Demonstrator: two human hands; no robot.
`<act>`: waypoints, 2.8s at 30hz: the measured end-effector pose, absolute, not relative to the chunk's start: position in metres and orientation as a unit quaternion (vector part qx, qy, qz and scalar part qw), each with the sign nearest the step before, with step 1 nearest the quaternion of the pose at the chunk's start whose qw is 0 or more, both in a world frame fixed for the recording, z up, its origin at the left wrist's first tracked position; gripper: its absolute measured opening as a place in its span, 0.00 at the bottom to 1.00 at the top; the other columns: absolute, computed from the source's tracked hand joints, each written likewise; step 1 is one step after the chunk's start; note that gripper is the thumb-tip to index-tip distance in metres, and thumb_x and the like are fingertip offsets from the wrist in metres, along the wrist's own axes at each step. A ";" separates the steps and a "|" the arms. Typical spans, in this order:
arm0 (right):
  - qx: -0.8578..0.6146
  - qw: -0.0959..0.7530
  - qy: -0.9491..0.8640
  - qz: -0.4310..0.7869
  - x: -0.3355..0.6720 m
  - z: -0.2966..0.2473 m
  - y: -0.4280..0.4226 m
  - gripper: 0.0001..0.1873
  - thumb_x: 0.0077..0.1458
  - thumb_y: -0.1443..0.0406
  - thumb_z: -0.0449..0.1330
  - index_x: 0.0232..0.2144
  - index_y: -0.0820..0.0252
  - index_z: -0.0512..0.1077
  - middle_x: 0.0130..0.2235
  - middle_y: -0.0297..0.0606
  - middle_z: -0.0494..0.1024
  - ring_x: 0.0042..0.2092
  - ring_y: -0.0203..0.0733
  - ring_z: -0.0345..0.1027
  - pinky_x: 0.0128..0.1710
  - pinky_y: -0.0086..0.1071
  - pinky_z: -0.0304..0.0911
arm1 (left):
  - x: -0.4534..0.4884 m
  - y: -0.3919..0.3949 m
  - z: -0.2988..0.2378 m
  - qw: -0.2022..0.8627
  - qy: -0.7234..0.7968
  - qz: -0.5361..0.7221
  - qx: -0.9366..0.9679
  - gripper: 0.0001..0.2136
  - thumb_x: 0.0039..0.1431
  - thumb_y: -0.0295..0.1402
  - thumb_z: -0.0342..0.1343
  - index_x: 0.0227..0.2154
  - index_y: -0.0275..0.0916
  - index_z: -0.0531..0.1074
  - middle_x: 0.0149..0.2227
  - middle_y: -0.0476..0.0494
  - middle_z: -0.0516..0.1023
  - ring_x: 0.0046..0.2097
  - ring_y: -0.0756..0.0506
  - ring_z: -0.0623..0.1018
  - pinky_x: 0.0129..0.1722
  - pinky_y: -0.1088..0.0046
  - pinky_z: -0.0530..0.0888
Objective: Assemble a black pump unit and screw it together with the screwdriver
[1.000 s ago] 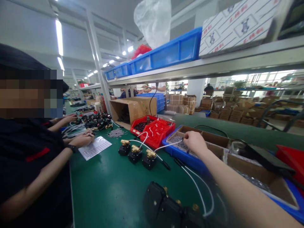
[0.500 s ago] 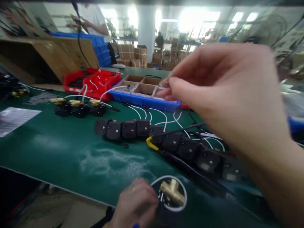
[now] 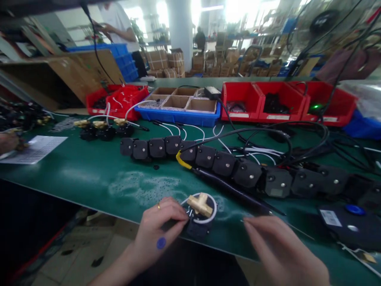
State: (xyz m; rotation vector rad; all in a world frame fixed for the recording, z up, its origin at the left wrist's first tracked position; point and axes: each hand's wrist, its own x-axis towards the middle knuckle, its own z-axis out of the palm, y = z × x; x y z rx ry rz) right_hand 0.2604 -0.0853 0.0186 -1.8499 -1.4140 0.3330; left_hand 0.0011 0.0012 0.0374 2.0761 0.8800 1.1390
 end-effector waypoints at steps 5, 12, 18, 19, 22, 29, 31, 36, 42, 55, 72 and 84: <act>-0.731 0.400 -0.533 0.147 0.244 0.009 -0.087 0.13 0.58 0.51 0.58 0.35 0.47 0.79 0.41 0.39 0.81 0.43 0.54 0.76 0.43 0.46 0.75 | 0.001 0.000 0.052 0.184 0.302 0.354 0.866 0.08 0.63 0.20 0.53 0.31 0.36 0.73 0.31 0.45 0.77 0.34 0.47 0.75 0.37 0.69 0.72; -0.666 0.391 -0.624 0.122 0.230 -0.002 -0.080 0.10 0.63 0.59 0.55 0.40 0.45 0.77 0.41 0.40 0.77 0.42 0.49 0.74 0.40 0.41 0.74 | -0.003 -0.009 0.055 0.160 0.287 0.355 0.875 0.08 0.62 0.18 0.52 0.39 0.35 0.72 0.36 0.43 0.78 0.37 0.47 0.75 0.38 0.69 0.73; -0.652 0.290 -0.701 0.016 0.234 0.004 -0.072 0.12 0.62 0.65 0.51 0.41 0.53 0.75 0.40 0.43 0.77 0.39 0.48 0.75 0.36 0.39 0.74 | 0.008 -0.023 0.045 0.127 0.366 0.393 0.834 0.11 0.59 0.29 0.60 0.44 0.37 0.70 0.41 0.40 0.77 0.42 0.42 0.77 0.42 0.62 0.75; -0.648 0.257 -0.717 0.005 0.233 0.007 -0.069 0.13 0.61 0.68 0.51 0.40 0.54 0.75 0.39 0.44 0.77 0.39 0.48 0.75 0.35 0.38 0.74 | 0.014 -0.025 0.041 0.116 0.394 0.390 0.825 0.16 0.57 0.34 0.64 0.45 0.36 0.68 0.43 0.38 0.76 0.44 0.40 0.77 0.43 0.59 0.76; -0.644 0.115 -0.756 0.001 0.224 0.025 -0.058 0.15 0.51 0.77 0.53 0.33 0.56 0.75 0.34 0.41 0.77 0.33 0.45 0.75 0.31 0.33 0.72 | 0.032 -0.031 0.028 0.099 0.473 0.376 0.791 0.30 0.45 0.40 0.72 0.47 0.37 0.65 0.47 0.34 0.74 0.47 0.34 0.76 0.44 0.53 0.77; -0.677 -0.060 -0.725 0.116 0.216 0.065 -0.037 0.15 0.48 0.81 0.54 0.33 0.63 0.74 0.34 0.43 0.78 0.32 0.45 0.76 0.28 0.30 0.65 | 0.034 -0.022 0.023 0.237 0.477 0.367 0.762 0.23 0.49 0.24 0.61 0.48 0.42 0.62 0.47 0.42 0.74 0.48 0.40 0.78 0.46 0.59 0.76; -0.666 0.038 -0.725 0.173 0.227 0.063 -0.035 0.12 0.48 0.79 0.54 0.30 0.61 0.72 0.32 0.39 0.77 0.30 0.41 0.74 0.28 0.29 0.64 | 0.021 -0.014 0.031 0.303 0.456 0.334 0.767 0.23 0.50 0.23 0.60 0.48 0.43 0.63 0.48 0.44 0.75 0.49 0.42 0.77 0.49 0.62 0.75; -0.596 0.391 -0.636 0.295 0.241 0.048 -0.034 0.04 0.52 0.69 0.57 0.29 0.59 0.73 0.29 0.34 0.76 0.29 0.37 0.72 0.30 0.27 0.68 | -0.009 0.009 0.050 0.423 0.399 0.233 0.779 0.24 0.52 0.25 0.64 0.51 0.45 0.67 0.52 0.47 0.75 0.52 0.44 0.75 0.54 0.66 0.70; -0.554 0.486 -0.577 0.353 0.221 0.042 -0.026 0.06 0.54 0.64 0.61 0.28 0.59 0.77 0.29 0.35 0.78 0.31 0.37 0.73 0.33 0.27 0.69 | -0.017 0.024 0.053 0.463 0.351 0.215 0.785 0.24 0.52 0.27 0.68 0.51 0.46 0.70 0.52 0.48 0.75 0.53 0.44 0.75 0.54 0.69 0.69; -0.491 0.435 -0.724 0.216 0.219 0.035 -0.021 0.09 0.59 0.75 0.56 0.32 0.59 0.73 0.33 0.36 0.76 0.35 0.37 0.72 0.36 0.28 0.67 | -0.017 0.024 0.052 0.461 0.351 0.217 0.786 0.24 0.52 0.28 0.68 0.52 0.48 0.69 0.53 0.49 0.75 0.54 0.45 0.75 0.55 0.70 0.68; -0.499 0.457 -0.718 0.161 0.209 0.021 -0.039 0.18 0.59 0.74 0.52 0.47 0.57 0.75 0.44 0.44 0.78 0.45 0.43 0.75 0.46 0.36 0.73 | -0.013 0.003 0.043 0.405 0.409 0.269 0.772 0.21 0.51 0.28 0.65 0.49 0.44 0.71 0.51 0.43 0.78 0.54 0.39 0.76 0.55 0.61 0.72; -0.596 0.372 -0.709 -0.063 0.229 0.038 -0.025 0.12 0.63 0.66 0.53 0.47 0.60 0.71 0.46 0.45 0.76 0.47 0.49 0.72 0.47 0.42 0.69 | -0.008 -0.013 0.026 0.341 0.417 0.364 0.760 0.19 0.53 0.27 0.63 0.49 0.42 0.69 0.51 0.40 0.76 0.53 0.39 0.76 0.54 0.58 0.74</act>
